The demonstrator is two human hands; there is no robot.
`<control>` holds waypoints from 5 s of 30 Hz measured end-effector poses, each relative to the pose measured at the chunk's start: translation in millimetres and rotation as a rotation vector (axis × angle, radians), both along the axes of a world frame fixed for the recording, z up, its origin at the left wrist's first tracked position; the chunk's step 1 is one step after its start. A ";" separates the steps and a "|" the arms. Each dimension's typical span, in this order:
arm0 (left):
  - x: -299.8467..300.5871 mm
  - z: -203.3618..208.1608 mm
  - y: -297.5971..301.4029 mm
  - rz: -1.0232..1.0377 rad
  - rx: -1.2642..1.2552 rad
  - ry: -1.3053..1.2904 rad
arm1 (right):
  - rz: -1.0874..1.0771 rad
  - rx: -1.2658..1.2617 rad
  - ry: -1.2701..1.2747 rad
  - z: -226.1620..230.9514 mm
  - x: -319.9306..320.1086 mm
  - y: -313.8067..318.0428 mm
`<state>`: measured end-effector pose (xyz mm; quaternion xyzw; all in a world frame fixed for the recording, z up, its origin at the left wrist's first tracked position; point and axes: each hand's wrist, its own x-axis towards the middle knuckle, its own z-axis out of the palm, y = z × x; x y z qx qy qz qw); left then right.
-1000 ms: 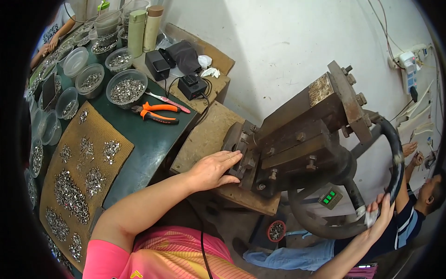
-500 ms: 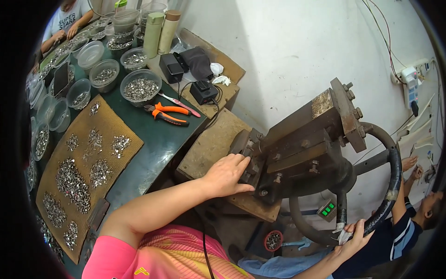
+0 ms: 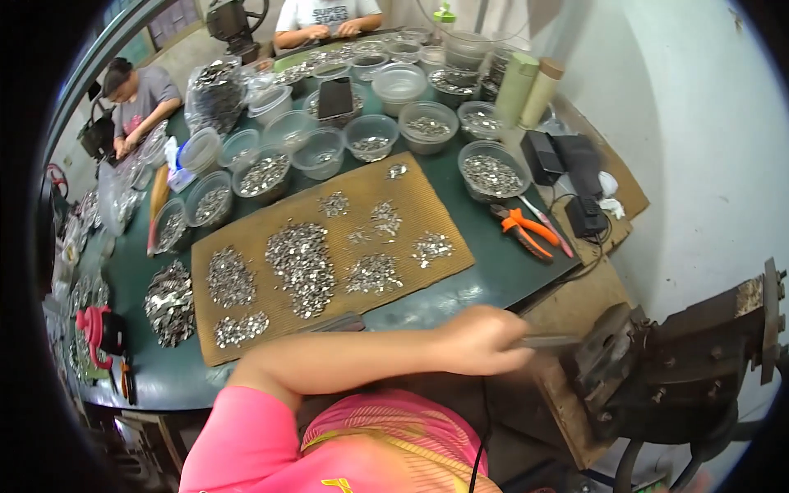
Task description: Sorting small metal components and placing them into a manual assembly fixture.
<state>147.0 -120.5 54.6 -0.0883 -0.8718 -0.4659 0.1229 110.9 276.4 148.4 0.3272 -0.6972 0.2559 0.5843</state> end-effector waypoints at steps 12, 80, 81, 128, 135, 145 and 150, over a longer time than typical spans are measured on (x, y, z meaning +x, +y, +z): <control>325.0 82.7 -56.6 1.141 0.151 -0.507 | 1.289 0.716 -0.752 -108.1 23.9 -337.2; 276.3 -66.2 -36.4 0.999 -0.047 0.774 | 1.274 1.101 -0.599 -138.9 27.5 -373.3; 286.1 -67.3 -36.2 1.058 -0.067 0.828 | 1.280 1.103 -0.599 -142.3 28.6 -373.6; 483.5 23.6 -179.9 1.768 -0.218 -0.035 | 1.280 0.645 -1.008 -147.3 47.2 -371.2; 503.4 -37.9 -197.6 1.775 -0.589 -0.151 | 1.262 0.626 -0.925 -148.4 46.2 -373.0; 335.6 -36.5 -92.8 1.380 -0.421 0.018 | 1.255 0.760 -0.754 -134.8 25.5 -395.1; 284.9 -41.9 -61.6 1.113 -0.376 0.100 | 1.062 0.652 -0.630 -126.6 -8.6 -421.5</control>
